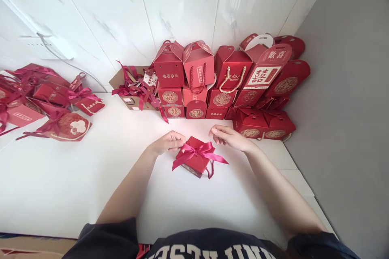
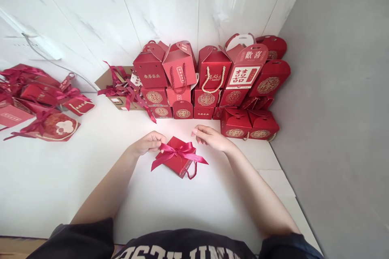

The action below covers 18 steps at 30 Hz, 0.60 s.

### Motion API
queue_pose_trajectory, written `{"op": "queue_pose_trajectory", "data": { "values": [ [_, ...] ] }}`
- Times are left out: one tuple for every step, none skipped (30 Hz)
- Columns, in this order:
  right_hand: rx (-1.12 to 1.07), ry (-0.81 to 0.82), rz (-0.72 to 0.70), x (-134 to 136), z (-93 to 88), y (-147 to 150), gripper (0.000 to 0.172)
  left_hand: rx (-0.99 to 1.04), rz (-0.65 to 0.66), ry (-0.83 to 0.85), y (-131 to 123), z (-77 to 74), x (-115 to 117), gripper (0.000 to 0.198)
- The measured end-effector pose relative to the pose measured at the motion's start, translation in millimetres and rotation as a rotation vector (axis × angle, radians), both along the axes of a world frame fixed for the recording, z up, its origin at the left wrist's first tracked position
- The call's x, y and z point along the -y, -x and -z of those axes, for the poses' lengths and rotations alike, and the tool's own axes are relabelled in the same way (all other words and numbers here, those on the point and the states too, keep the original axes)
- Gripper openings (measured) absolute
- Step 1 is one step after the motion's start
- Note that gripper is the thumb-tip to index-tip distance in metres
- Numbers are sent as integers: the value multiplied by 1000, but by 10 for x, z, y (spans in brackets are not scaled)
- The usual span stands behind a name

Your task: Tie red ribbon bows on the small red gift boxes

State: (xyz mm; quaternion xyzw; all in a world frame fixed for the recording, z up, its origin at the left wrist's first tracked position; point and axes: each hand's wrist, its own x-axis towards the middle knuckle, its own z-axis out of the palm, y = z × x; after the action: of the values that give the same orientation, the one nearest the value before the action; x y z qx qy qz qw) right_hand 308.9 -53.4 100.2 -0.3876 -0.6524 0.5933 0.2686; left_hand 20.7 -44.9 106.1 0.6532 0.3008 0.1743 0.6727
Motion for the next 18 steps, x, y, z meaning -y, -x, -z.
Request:
{"op": "queue_pose_trajectory", "data": {
  "values": [
    [81,-10,3,33,-29,-42,49,-11,0,-13,-22,-40,13,48],
    [149,-14,-2,87,-54,-77,52,-33,-7,-36,-53,-78,31,47],
    [202,-14,-8,161,-75,-103,54,-68,-24,-72,-88,-116,54,45],
    [237,-16,-12,251,-90,-117,54,-117,-51,-122,-127,-152,80,45],
    [253,-30,-12,351,-101,-119,53,-176,-85,-183,-167,-188,109,45],
    [252,-41,1,454,-107,-112,52,-235,-120,-245,-203,-223,138,46],
    [222,-39,16,553,-106,-98,50,-286,-150,-303,-234,-256,167,48],
    [172,-20,29,642,-99,-80,48,-327,-172,-350,-260,-286,193,50],
    [121,-2,49,717,-85,-60,45,-360,-184,-385,-278,-314,215,51],
    [81,5,77,777,-65,-42,42,-389,-191,-411,-290,-337,234,53],
    [53,1,110,822,-39,-26,40,-414,-197,-424,-296,-355,249,53],
    [41,-15,144,852,-8,-13,38,-435,-200,-426,-299,-368,259,54],
    [38,-35,171,871,28,-3,37,-451,-202,-419,-299,-375,266,55],
    [36,-51,188,881,66,4,37,-461,-205,-407,-297,-377,270,56],
    [30,-58,193,883,104,10,37,-465,-206,-393,-293,-375,272,56],
    [19,-56,189,880,142,13,38,-467,-202,-379,-289,-370,271,57],
    [6,-49,177,874,178,14,38,-467,-195,-366,-282,-363,268,58],
    [-7,-42,166,867,210,12,38,-463,-188,-355,-274,-356,264,58]
  ]
}}
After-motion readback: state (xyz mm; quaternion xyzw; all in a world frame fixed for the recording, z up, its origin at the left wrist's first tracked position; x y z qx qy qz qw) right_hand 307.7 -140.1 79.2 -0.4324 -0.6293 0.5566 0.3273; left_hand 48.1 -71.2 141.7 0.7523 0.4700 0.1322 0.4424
